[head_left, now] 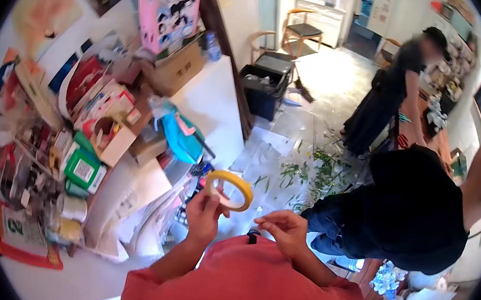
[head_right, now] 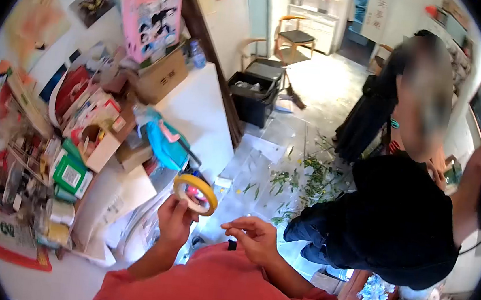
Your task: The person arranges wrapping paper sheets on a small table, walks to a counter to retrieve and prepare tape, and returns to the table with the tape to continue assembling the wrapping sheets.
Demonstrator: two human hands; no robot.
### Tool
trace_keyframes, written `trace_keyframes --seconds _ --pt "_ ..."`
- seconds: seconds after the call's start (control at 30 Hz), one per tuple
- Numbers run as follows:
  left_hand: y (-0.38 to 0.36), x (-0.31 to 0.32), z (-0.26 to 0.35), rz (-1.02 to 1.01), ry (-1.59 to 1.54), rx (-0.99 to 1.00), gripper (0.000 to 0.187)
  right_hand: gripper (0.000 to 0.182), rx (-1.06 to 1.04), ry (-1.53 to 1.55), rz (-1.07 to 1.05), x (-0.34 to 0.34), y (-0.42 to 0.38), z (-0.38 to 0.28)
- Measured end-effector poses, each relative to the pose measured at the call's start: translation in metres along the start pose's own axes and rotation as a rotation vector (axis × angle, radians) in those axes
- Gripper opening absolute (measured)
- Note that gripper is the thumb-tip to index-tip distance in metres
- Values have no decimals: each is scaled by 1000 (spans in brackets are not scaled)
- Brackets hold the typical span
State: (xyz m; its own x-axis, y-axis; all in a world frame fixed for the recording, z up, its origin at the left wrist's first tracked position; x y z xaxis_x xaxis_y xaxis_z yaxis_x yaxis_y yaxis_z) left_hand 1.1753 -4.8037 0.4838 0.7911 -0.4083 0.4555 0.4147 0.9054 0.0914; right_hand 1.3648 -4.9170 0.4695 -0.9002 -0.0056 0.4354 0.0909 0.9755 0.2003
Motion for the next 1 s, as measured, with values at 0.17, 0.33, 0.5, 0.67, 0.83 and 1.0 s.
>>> trace_keyframes --seconds 0.17,0.33,0.5,0.67,0.83,1.0 --pt "4 -6 -13 11 69 -8 24 15 61 -87 -13 -8 -1 2" --pt "11 -1 -13 94 22 -57 19 7 -218 -184 -93 -1 6 1" --pt "13 -2 -24 72 -5 -97 16 3 -304 -331 -69 -3 -3 -8" --pt "14 10 -20 37 9 -95 17 15 -80 -178 -97 -11 -15 -13" --pt "13 12 -20 -25 56 -42 16 33 -145 -37 21 -7 -9 -17" --pt "6 10 -18 -15 75 -12 15 27 -151 93 -44 -12 -13 0"
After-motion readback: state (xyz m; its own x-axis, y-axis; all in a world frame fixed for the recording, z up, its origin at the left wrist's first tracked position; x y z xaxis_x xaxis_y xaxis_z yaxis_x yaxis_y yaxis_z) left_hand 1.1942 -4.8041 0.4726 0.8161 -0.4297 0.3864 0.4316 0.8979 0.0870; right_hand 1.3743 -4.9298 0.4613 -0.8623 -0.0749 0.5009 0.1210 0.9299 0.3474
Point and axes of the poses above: each hand's wrist, its own y-axis towards the middle knuckle, its own x-axis out of the palm, z = x × y, the point moved 1 cm from there along y, towards the middle knuckle, and after that the axes turned 8 degrees about -z, right-handed, at the moved point
